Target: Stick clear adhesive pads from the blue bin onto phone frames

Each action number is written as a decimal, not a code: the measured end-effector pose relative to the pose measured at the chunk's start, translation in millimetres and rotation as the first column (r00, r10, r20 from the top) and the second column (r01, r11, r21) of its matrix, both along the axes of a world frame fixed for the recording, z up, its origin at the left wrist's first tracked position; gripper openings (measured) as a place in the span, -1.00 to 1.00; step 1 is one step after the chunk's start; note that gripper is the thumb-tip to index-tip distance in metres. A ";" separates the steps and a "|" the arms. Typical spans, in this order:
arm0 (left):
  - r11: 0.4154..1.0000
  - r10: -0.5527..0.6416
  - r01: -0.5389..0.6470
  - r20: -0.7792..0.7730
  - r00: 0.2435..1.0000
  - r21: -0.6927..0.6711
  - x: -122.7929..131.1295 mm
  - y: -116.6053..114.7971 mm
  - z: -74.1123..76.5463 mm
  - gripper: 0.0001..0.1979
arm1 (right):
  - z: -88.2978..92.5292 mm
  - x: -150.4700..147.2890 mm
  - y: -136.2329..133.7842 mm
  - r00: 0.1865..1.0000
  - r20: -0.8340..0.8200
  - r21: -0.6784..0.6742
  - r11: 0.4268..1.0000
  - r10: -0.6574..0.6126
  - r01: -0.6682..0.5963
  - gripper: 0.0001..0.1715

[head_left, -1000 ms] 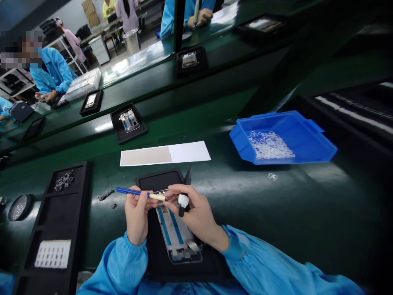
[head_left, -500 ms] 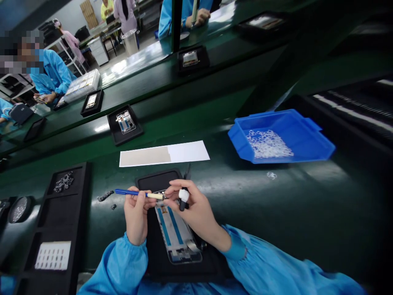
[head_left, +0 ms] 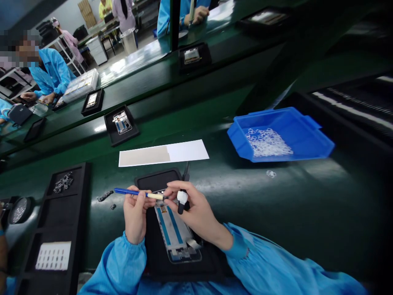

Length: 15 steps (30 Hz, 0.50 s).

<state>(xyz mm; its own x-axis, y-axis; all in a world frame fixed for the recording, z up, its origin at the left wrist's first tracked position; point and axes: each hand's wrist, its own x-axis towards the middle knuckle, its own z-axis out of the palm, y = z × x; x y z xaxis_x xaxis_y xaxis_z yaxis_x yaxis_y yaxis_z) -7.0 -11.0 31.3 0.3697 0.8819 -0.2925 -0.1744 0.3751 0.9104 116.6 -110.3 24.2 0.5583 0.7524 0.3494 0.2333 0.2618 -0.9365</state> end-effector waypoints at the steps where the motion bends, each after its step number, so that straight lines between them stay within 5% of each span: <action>1: 1.000 -0.004 0.004 -0.004 1.000 0.009 -0.4 0.3 -0.2 -0.42 | 0.2 0.6 -0.3 1.000 0.004 -0.012 1.000 0.008 -0.008 -0.66; 4: 0.993 0.000 0.004 -0.041 0.999 0.115 -2.5 -0.8 0.2 -0.46 | 0.2 2.3 -0.8 0.999 0.028 -0.035 0.999 0.025 -0.024 -0.66; 7: 0.913 0.057 -0.022 -0.075 0.996 0.408 -5.7 -5.8 0.2 -0.61 | -0.7 3.1 -0.5 0.999 0.049 -0.013 1.000 0.004 -0.003 -0.63; 11: 0.576 0.118 -0.034 -0.042 0.992 0.817 -9.9 -13.5 -5.1 -0.77 | -1.7 2.4 0.9 0.998 0.050 0.003 0.999 -0.038 0.038 -0.62; 15: 0.286 0.040 0.046 -0.060 0.997 0.957 -14.0 -13.1 -13.3 -0.77 | -2.6 1.4 1.8 0.997 0.051 -0.006 0.998 -0.060 0.060 -0.62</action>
